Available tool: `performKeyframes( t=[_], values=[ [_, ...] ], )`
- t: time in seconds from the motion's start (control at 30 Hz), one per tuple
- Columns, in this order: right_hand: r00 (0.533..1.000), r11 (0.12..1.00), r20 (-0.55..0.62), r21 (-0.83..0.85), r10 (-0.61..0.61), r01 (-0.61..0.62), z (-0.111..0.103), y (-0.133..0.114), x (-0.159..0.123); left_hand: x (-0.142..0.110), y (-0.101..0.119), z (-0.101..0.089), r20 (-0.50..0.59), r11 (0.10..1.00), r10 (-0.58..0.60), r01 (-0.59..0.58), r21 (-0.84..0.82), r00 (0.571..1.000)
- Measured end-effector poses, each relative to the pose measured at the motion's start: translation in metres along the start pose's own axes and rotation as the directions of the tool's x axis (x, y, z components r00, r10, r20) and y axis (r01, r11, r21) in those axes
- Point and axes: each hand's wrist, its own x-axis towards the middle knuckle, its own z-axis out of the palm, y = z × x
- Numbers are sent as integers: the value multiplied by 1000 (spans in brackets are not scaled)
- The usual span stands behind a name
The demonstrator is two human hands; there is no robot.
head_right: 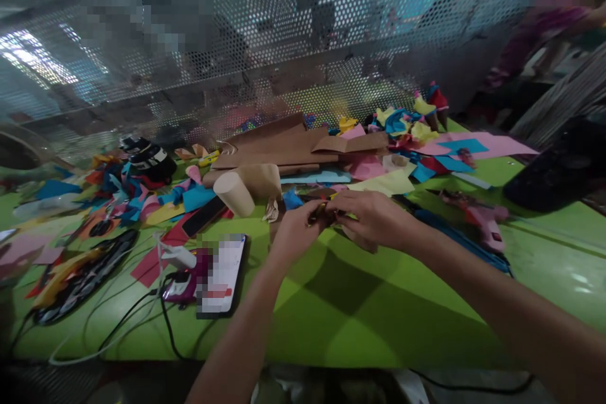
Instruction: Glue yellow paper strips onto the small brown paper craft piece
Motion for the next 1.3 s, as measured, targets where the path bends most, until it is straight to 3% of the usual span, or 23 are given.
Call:
performKeyframes(
  t=[0.5,0.77,0.9,1.13,1.3],
  values=[
    [998,1000,62,5,31,-31,-14,-3,10,6,8,-5,115,999,-14,10,34,993],
    [999,999,-23,-4,41,-41,-6,-2,8,8,-5,-2,120,985,-1,22,-172,993],
    [992,994,-74,49,100,-96,-2,-1,7,4,-16,3,105,951,36,-2,-308,994],
    [966,956,-85,186,244,-226,0,-4,6,-2,-20,11,127,969,-34,64,-240,991],
    [958,931,-48,255,283,-262,-4,-7,6,0,-24,14,138,949,9,35,-312,990]
  ],
)
